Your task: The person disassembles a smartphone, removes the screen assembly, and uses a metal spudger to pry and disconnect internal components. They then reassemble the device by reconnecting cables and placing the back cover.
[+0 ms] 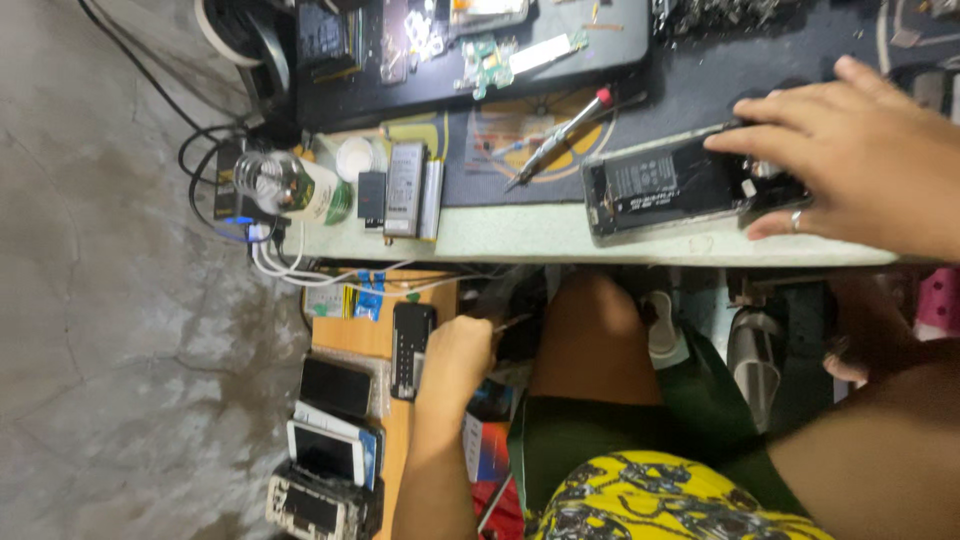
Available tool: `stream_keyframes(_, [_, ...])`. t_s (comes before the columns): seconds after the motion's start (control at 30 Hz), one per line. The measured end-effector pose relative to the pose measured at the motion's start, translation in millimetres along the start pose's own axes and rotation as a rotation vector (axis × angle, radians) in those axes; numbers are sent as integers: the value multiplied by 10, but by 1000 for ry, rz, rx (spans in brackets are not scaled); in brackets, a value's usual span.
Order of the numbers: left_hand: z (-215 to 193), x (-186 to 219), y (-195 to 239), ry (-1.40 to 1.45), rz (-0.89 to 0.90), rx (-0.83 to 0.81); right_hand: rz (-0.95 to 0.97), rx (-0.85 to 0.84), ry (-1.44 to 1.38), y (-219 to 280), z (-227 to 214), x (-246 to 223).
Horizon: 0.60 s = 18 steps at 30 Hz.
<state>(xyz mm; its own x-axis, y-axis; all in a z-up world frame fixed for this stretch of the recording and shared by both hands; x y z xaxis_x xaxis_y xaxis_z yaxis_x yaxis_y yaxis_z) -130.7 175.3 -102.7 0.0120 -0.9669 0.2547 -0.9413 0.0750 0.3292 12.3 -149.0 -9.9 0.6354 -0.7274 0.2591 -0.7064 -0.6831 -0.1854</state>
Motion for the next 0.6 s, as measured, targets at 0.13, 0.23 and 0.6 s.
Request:
stream_keyframes(0.13, [-638,540,100,496,357,234,-21,-2,-66,-80,-135,-45])
stream_keyframes(0.23, [-1183,909,-1,650,558,289,-5,-54,-146,-181,-174,-19])
stream_keyframes(0.6, [-1561,1728,-1356,784,578,58,12,129,30,-275,-543,269])
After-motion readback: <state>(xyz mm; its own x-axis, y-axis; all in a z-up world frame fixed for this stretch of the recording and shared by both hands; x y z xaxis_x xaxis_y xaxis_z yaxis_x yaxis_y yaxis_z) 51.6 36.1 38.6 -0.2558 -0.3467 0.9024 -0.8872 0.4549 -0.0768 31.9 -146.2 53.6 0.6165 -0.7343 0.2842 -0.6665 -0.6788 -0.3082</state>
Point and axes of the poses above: each hand's wrist, its own y-axis away from the middle knuckle, its own z-axis out of the palm, x = y × z, the point moved 10 cm from there along -y, towards the middle knuckle, and after that the axes turned 15 degrees about y, right-handed, at the moved point
